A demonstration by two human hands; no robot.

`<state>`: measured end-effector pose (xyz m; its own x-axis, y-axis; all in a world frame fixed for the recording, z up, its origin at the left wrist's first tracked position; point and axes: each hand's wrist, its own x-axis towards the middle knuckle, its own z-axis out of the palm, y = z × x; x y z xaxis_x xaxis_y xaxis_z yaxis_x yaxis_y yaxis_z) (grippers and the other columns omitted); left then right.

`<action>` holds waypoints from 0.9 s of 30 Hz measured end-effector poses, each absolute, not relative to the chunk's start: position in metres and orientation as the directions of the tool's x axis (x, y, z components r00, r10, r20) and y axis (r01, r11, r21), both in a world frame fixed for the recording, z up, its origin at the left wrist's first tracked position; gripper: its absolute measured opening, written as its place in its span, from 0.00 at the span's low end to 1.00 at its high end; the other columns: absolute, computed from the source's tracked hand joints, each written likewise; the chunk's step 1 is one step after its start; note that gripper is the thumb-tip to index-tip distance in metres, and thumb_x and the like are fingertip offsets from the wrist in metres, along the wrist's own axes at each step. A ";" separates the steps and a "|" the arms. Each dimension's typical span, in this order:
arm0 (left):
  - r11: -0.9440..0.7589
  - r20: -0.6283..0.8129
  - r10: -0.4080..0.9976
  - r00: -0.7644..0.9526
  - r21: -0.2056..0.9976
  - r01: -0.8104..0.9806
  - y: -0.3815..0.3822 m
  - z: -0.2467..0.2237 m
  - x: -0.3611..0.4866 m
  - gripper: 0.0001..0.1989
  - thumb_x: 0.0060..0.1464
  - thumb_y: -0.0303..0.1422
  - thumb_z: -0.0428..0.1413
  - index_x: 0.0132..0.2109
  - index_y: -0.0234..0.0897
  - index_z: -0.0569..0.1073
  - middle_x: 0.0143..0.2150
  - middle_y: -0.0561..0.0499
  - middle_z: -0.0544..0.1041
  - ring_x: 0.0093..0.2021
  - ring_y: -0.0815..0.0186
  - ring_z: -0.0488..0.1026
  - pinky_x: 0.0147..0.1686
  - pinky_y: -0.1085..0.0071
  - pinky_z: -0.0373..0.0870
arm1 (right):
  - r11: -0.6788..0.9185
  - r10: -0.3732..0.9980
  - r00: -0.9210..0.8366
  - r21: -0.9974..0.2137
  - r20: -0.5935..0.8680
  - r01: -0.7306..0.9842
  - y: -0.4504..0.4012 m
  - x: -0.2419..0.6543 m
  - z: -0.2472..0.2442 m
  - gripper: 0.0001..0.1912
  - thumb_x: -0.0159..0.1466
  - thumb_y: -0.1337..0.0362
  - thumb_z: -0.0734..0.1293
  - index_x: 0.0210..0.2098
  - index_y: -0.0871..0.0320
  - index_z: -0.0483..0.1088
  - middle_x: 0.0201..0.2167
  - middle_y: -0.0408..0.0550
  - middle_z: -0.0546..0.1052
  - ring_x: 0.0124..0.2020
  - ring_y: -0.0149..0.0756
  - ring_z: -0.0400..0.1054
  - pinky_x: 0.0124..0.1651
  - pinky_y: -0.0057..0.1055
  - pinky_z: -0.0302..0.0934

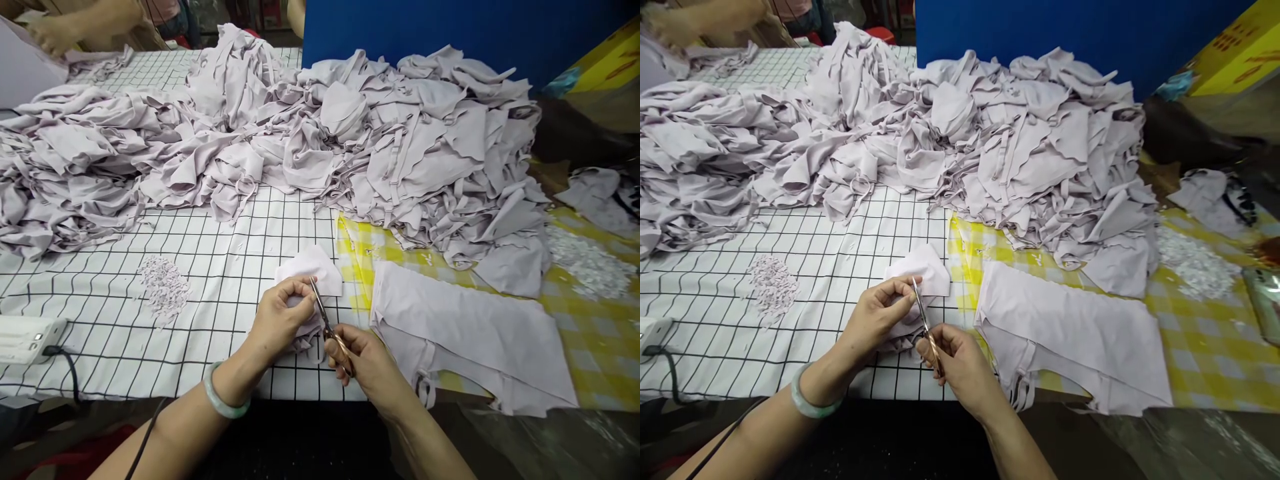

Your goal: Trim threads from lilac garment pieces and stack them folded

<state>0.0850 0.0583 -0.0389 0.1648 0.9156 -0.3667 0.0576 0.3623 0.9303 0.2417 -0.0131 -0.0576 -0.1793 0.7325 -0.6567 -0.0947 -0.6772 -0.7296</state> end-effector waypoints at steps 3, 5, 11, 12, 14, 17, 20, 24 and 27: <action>0.343 -0.352 0.923 0.156 0.936 0.082 0.056 -0.034 0.082 0.05 0.52 0.32 0.60 0.28 0.39 0.75 0.53 0.44 0.78 0.57 0.56 0.72 0.61 0.55 0.63 | -0.657 0.751 -0.189 -0.743 -0.632 -0.129 -0.016 0.239 -0.057 0.25 0.50 0.44 0.77 0.28 0.57 0.67 0.21 0.37 0.67 0.20 0.25 0.58 0.23 0.24 0.56; 0.270 -0.285 0.946 0.156 0.956 0.112 0.053 -0.025 0.080 0.05 0.53 0.33 0.60 0.29 0.39 0.74 0.51 0.44 0.78 0.56 0.55 0.72 0.60 0.54 0.63 | -0.617 0.786 -0.173 -0.770 -0.593 -0.163 -0.023 0.241 -0.050 0.23 0.50 0.47 0.78 0.29 0.57 0.69 0.23 0.37 0.67 0.21 0.24 0.57 0.25 0.24 0.57; 0.087 -0.097 0.983 0.153 0.993 0.077 0.066 0.008 0.102 0.07 0.53 0.37 0.61 0.32 0.39 0.74 0.46 0.46 0.77 0.50 0.58 0.73 0.49 0.65 0.70 | -0.355 0.904 0.218 -0.930 -0.367 -0.094 -0.036 0.298 -0.022 0.20 0.56 0.47 0.74 0.38 0.55 0.72 0.28 0.41 0.71 0.29 0.28 0.63 0.34 0.26 0.62; 0.074 -0.081 0.980 0.180 0.996 0.046 0.073 0.010 0.116 0.08 0.52 0.38 0.62 0.31 0.39 0.74 0.45 0.47 0.77 0.50 0.58 0.73 0.48 0.66 0.70 | -0.324 0.891 0.319 -0.945 -0.322 -0.050 -0.037 0.318 -0.019 0.22 0.56 0.45 0.74 0.37 0.56 0.73 0.28 0.42 0.71 0.29 0.29 0.63 0.33 0.26 0.61; 0.044 -0.036 0.961 0.274 0.999 -0.022 0.087 0.013 0.156 0.09 0.50 0.38 0.63 0.30 0.38 0.74 0.44 0.47 0.78 0.49 0.59 0.73 0.48 0.67 0.69 | -0.274 0.830 0.514 -0.961 -0.214 0.042 -0.040 0.365 -0.017 0.26 0.53 0.42 0.74 0.35 0.58 0.73 0.28 0.43 0.72 0.28 0.31 0.63 0.32 0.27 0.60; 0.058 -0.015 0.903 0.430 0.995 -0.087 0.103 0.015 0.246 0.09 0.48 0.37 0.62 0.30 0.36 0.75 0.40 0.47 0.79 0.45 0.59 0.75 0.48 0.64 0.70 | -0.264 0.683 0.730 -0.941 -0.026 0.214 -0.053 0.441 -0.024 0.29 0.50 0.39 0.74 0.34 0.59 0.73 0.29 0.45 0.74 0.28 0.33 0.64 0.31 0.29 0.60; 0.106 -0.025 0.814 0.580 0.989 -0.106 0.107 0.021 0.350 0.07 0.49 0.33 0.57 0.33 0.34 0.75 0.40 0.42 0.80 0.46 0.55 0.77 0.50 0.57 0.71 | -0.314 0.594 0.800 -0.894 0.076 0.319 -0.071 0.506 -0.039 0.29 0.52 0.38 0.71 0.34 0.58 0.71 0.27 0.45 0.74 0.27 0.35 0.65 0.31 0.31 0.60; -0.092 0.117 0.689 0.715 0.993 -0.073 0.072 0.027 0.433 0.30 0.39 0.21 0.57 0.54 0.33 0.76 0.68 0.37 0.65 0.71 0.46 0.55 0.69 0.49 0.52 | -0.433 0.538 0.827 -0.788 0.164 0.438 -0.086 0.566 -0.053 0.25 0.55 0.39 0.68 0.32 0.54 0.65 0.23 0.43 0.73 0.25 0.38 0.67 0.33 0.35 0.61; -0.360 0.165 0.320 0.933 0.932 -0.041 0.030 0.011 0.412 0.48 0.42 0.21 0.57 0.72 0.41 0.55 0.76 0.43 0.47 0.75 0.46 0.35 0.70 0.41 0.40 | -0.509 0.561 0.797 -0.667 0.222 0.544 -0.080 0.596 -0.056 0.19 0.57 0.44 0.67 0.31 0.52 0.62 0.22 0.43 0.73 0.26 0.40 0.68 0.34 0.35 0.59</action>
